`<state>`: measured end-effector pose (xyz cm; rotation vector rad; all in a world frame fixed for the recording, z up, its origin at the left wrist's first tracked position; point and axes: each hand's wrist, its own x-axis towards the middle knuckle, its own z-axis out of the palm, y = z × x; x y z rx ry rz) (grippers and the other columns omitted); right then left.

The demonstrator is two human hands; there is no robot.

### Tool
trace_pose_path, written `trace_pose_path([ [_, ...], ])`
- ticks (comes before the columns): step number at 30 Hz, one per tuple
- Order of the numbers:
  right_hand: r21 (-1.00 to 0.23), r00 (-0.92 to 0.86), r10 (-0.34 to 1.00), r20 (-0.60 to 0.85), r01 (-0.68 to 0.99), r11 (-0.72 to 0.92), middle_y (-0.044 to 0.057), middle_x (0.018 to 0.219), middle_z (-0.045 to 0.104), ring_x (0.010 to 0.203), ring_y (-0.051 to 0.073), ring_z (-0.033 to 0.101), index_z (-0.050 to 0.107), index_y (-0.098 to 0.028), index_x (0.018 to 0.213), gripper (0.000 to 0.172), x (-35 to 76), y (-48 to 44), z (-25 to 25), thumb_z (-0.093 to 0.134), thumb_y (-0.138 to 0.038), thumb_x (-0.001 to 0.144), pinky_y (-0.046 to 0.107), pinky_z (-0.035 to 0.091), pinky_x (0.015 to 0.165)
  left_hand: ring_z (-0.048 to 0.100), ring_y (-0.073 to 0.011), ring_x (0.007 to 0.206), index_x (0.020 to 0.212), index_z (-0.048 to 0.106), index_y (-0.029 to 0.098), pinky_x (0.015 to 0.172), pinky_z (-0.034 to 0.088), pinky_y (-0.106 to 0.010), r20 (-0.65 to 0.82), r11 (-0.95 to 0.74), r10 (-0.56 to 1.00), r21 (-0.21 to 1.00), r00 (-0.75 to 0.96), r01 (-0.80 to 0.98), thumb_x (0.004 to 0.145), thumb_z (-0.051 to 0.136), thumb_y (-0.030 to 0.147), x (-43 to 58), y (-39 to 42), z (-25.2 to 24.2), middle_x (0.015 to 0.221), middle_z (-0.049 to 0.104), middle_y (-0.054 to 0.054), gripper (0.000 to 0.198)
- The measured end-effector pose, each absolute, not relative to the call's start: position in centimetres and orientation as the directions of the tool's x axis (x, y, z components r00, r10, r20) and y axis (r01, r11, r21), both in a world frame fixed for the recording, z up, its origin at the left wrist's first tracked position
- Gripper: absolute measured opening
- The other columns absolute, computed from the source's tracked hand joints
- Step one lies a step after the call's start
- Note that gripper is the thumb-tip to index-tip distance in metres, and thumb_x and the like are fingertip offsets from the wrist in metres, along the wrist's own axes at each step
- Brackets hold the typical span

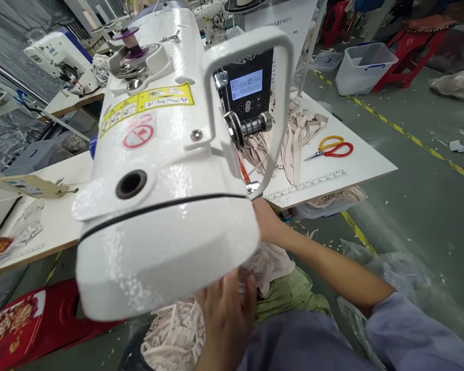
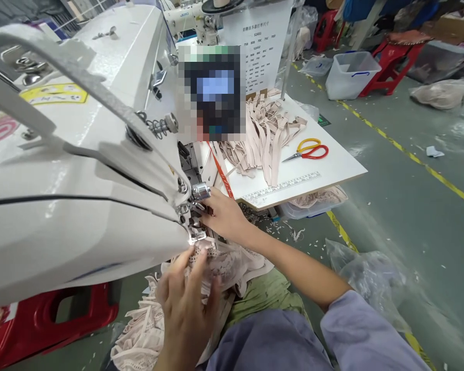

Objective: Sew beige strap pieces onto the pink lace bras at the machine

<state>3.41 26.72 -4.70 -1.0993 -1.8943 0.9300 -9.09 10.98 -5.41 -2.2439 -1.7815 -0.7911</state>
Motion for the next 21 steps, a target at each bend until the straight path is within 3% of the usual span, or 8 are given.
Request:
trace_pose_path([
  [4, -0.851, -0.359, 0.908, 0.215, 0.387, 0.355, 0.003, 0.088, 0.054, 0.075, 0.017, 0.052, 0.051, -0.019, 0.067, 0.017, 3.2, 26.7, -4.7, 0.06, -0.007, 0.074, 0.028, 0.043, 0.063, 0.058, -0.0299, 0.11, 0.127, 0.056, 0.016, 0.092, 0.044, -0.043, 0.503, -0.179, 0.864, 0.349, -0.023, 0.92, 0.093, 0.057, 0.03, -11.6, 10.8, -6.7, 0.117, 0.062, -0.017, 0.036],
  [7, -0.862, -0.345, 0.911, 0.227, 0.364, 0.353, 0.004, 0.091, 0.056, 0.074, 0.017, 0.051, 0.054, -0.02, 0.071, 0.012, 3.2, 26.6, -4.7, 0.059, -0.014, 0.08, 0.028, 0.041, 0.061, 0.062, -0.026, 0.1, 0.121, 0.059, 0.017, 0.083, 0.049, -0.038, 0.37, -0.072, 0.914, 0.554, -0.168, 0.829, 0.098, 0.047, 0.034, -12.8, 11.4, -7.6, 0.106, 0.066, -0.012, 0.031],
  [11, -0.864, -0.326, 0.916, 0.232, 0.363, 0.349, 0.005, 0.093, 0.058, 0.077, 0.018, 0.052, 0.058, -0.02, 0.076, 0.006, 3.1, 26.7, -5.1, 0.06, -0.017, 0.081, 0.027, 0.041, 0.059, 0.065, -0.0237, 0.089, 0.101, 0.066, 0.018, 0.076, 0.05, -0.033, 0.132, 0.035, 0.967, 0.78, -0.219, 0.625, 0.1, 0.037, 0.04, -13.1, 12.5, -8.0, 0.093, 0.07, -0.008, 0.037],
  [13, -0.856, -0.326, 0.916, 0.233, 0.377, 0.353, 0.004, 0.091, 0.057, 0.076, 0.018, 0.052, 0.057, -0.02, 0.074, 0.008, 3.1, 26.8, -5.3, 0.06, -0.017, 0.081, 0.027, 0.04, 0.059, 0.063, -0.0212, 0.077, 0.085, 0.066, 0.018, 0.068, 0.048, -0.03, 0.078, 0.075, 0.968, 0.815, -0.238, 0.575, 0.099, 0.038, 0.043, -12.9, 12.8, -7.9, 0.079, 0.067, -0.004, 0.04],
  [16, -0.848, -0.327, 0.916, 0.234, 0.391, 0.356, 0.004, 0.091, 0.057, 0.077, 0.017, 0.053, 0.058, -0.018, 0.074, 0.01, 3.2, 27.0, -5.7, 0.06, -0.02, 0.083, 0.028, 0.04, 0.062, 0.049, -0.0155, 0.056, 0.061, 0.052, 0.021, 0.054, 0.039, -0.026, 0.069, 0.097, 0.964, 0.808, -0.256, 0.581, 0.096, 0.044, 0.044, -12.9, 12.7, -7.8, 0.056, 0.05, 0.002, 0.042],
  [21, -0.856, -0.33, 0.912, 0.245, 0.368, 0.363, 0.004, 0.096, 0.057, 0.08, 0.018, 0.055, 0.063, -0.017, 0.079, 0.003, 3.3, 27.0, -5.7, 0.062, -0.015, 0.081, 0.028, 0.04, 0.065, 0.033, -0.0117, 0.047, 0.055, 0.033, 0.023, 0.047, 0.026, -0.025, 0.099, 0.067, 0.97, 0.767, -0.221, 0.639, 0.095, 0.046, 0.038, -12.8, 12.6, -7.4, 0.05, 0.03, 0.006, 0.045],
])
